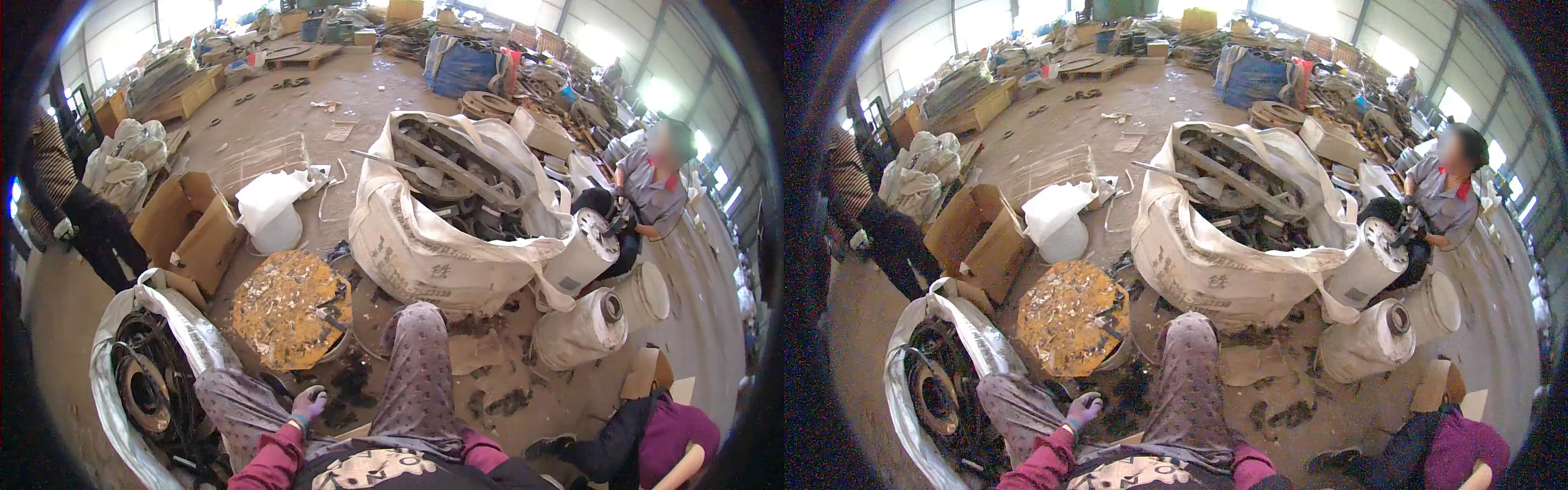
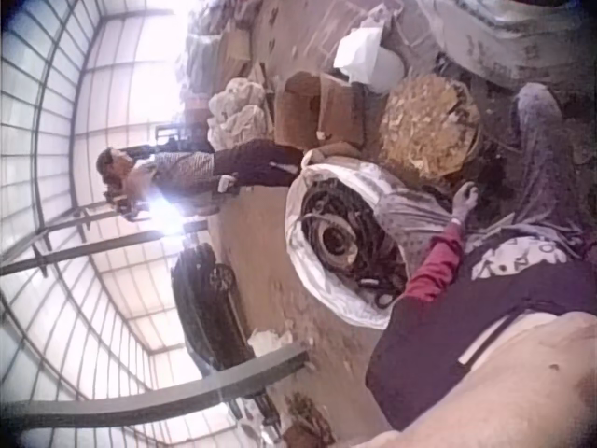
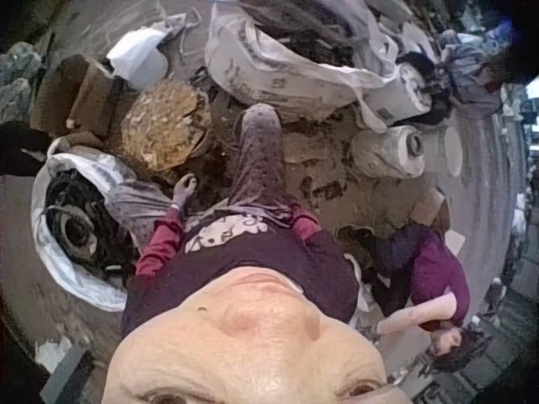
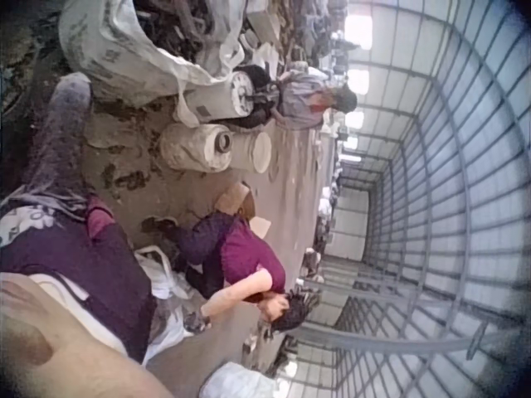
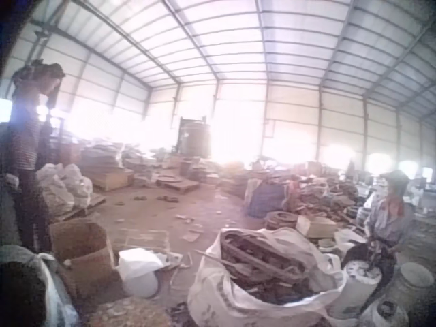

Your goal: Sort and inspect metal components from scrap bags.

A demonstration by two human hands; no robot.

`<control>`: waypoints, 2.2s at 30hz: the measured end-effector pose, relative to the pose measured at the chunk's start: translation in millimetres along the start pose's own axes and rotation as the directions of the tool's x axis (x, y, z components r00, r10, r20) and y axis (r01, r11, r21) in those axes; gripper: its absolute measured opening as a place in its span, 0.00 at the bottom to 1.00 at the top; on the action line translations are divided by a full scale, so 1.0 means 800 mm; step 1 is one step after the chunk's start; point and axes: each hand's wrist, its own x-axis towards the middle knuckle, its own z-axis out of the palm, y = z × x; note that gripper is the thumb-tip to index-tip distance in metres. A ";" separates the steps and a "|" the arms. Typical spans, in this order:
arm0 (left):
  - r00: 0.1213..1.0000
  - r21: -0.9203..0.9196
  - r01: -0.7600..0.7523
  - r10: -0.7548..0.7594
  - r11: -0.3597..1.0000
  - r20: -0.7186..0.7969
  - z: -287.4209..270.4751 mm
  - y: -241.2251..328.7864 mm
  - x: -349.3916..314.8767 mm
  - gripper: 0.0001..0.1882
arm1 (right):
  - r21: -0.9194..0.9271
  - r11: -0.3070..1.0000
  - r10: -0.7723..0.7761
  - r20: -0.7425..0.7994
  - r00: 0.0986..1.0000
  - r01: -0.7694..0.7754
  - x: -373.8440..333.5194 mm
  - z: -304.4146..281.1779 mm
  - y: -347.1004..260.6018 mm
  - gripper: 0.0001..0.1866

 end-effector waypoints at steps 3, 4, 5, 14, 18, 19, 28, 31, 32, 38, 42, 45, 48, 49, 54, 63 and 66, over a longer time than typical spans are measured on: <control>0.999 -0.114 -0.036 0.037 0.993 0.011 0.010 0.001 0.006 0.14 | 0.067 0.997 0.034 0.003 0.999 -0.034 0.000 -0.004 0.002 0.27; 0.999 -0.115 -0.033 0.034 0.993 0.007 0.009 0.006 0.002 0.14 | 0.086 0.996 0.040 0.010 0.999 -0.041 -0.014 -0.001 0.006 0.27; 0.999 -0.074 -0.052 0.051 0.996 -0.008 0.008 0.012 -0.001 0.14 | 0.103 0.994 0.046 0.017 0.999 -0.047 0.003 -0.005 0.001 0.27; 0.991 0.056 -0.129 0.131 0.990 -0.028 0.003 0.008 -0.004 0.16 | 0.270 0.957 0.088 0.077 0.993 -0.105 0.033 0.010 -0.018 0.27; 0.995 -0.007 -0.101 0.101 0.995 -0.004 0.005 0.008 -0.001 0.16 | 0.349 0.926 0.118 0.090 0.989 -0.143 0.043 0.011 -0.024 0.28; 0.995 -0.006 -0.099 0.099 0.995 -0.002 0.005 0.008 -0.002 0.16 | 0.368 0.917 0.127 0.096 0.987 -0.153 0.058 0.016 -0.032 0.28; 0.996 -0.045 -0.090 0.090 0.995 0.004 0.005 0.012 -0.002 0.15 | 0.555 0.798 0.204 0.120 0.972 -0.236 0.095 0.032 -0.052 0.28; 0.994 -0.064 -0.093 0.097 0.994 0.050 0.014 0.022 0.007 0.16 | 0.621 0.742 0.248 0.096 0.964 -0.252 0.075 0.019 -0.041 0.28; 0.989 -0.050 -0.132 0.135 0.990 0.065 0.020 0.032 0.011 0.16 | 0.648 0.719 0.269 0.075 0.960 -0.252 0.060 0.010 -0.033 0.28; 0.997 -0.076 -0.061 0.058 0.995 -0.041 -0.005 -0.048 0.002 0.16 | -0.148 0.981 0.136 0.055 0.989 -0.126 0.052 -0.006 -0.150 0.28; 0.996 -0.053 -0.084 0.085 0.995 0.013 0.020 -0.032 0.023 0.16 | -0.139 0.976 0.172 0.017 0.985 -0.168 0.066 -0.007 -0.149 0.28; 0.994 -0.051 -0.106 0.107 0.993 0.024 0.021 -0.039 0.030 0.16 | -0.147 0.973 0.181 0.016 0.983 -0.177 0.086 -0.006 -0.166 0.28; 0.995 -0.056 -0.090 0.086 0.994 -0.059 -0.003 -0.014 -0.006 0.15 | -0.176 0.969 0.183 0.037 0.982 -0.174 0.110 0.001 -0.199 0.28; 0.994 -0.055 -0.097 0.094 0.994 -0.052 -0.001 -0.017 -0.004 0.15 | -0.174 0.968 0.189 0.030 0.982 -0.181 0.118 -0.001 -0.208 0.28; 0.995 0.024 -0.096 0.096 0.995 -0.010 0.012 0.004 0.009 0.14 | -0.153 0.956 0.249 -0.027 0.968 -0.250 0.056 0.001 -0.110 0.28; 0.992 -0.136 -0.126 0.124 0.983 -0.023 0.028 -0.028 0.027 0.14 | -0.308 0.937 0.125 -0.136 0.983 -0.162 0.061 0.008 -0.060 0.28; 0.993 -0.153 -0.118 0.117 0.981 -0.011 0.029 -0.051 0.039 0.14 | -0.372 0.925 0.051 -0.094 0.994 -0.082 0.067 0.010 -0.082 0.27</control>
